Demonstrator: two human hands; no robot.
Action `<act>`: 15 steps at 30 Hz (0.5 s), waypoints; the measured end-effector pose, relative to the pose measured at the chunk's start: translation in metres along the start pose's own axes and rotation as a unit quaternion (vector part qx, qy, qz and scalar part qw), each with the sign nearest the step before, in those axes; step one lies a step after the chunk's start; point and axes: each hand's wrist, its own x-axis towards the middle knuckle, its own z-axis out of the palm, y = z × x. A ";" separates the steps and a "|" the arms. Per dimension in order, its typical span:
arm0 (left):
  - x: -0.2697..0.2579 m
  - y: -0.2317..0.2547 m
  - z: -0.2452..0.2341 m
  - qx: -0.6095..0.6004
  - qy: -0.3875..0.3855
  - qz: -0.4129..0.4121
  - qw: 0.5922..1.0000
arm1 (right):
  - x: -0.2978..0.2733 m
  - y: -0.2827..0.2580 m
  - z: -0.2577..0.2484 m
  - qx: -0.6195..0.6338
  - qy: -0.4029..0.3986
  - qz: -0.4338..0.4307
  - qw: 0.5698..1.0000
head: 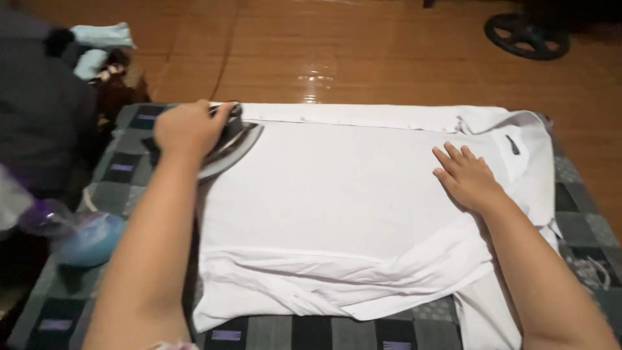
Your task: Ironing a white button-up dress shirt on an ironing board.
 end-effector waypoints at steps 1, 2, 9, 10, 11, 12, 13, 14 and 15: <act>-0.001 0.001 -0.008 -0.004 0.002 0.008 1.000 | -0.001 0.008 -0.007 0.000 0.002 0.009 1.000; -0.003 0.002 -0.016 -0.015 -0.021 0.019 0.999 | -0.001 0.017 -0.015 0.023 0.023 0.020 0.999; -0.013 0.062 -0.033 -0.096 -0.071 0.146 0.982 | -0.019 0.095 -0.035 0.103 0.188 0.207 0.955; -0.011 0.081 -0.035 -0.097 -0.074 0.155 0.980 | -0.017 0.117 -0.024 0.103 0.186 0.216 0.953; -0.010 0.099 -0.036 -0.123 -0.092 0.186 0.970 | -0.015 0.140 -0.014 0.125 0.208 0.203 0.948; -0.010 0.117 -0.038 -0.148 -0.109 0.217 0.959 | -0.014 0.162 -0.004 0.148 0.230 0.191 0.943; -0.010 0.137 -0.046 -0.152 -0.108 0.221 0.957 | -0.016 0.165 -0.007 0.145 0.233 0.195 0.942; -0.010 0.156 -0.055 -0.181 -0.154 0.252 0.938 | -0.018 0.167 -0.010 0.176 0.230 0.227 0.930; -0.013 0.174 -0.063 -0.208 -0.202 0.281 0.915 | -0.020 0.167 -0.011 0.209 0.225 0.259 0.916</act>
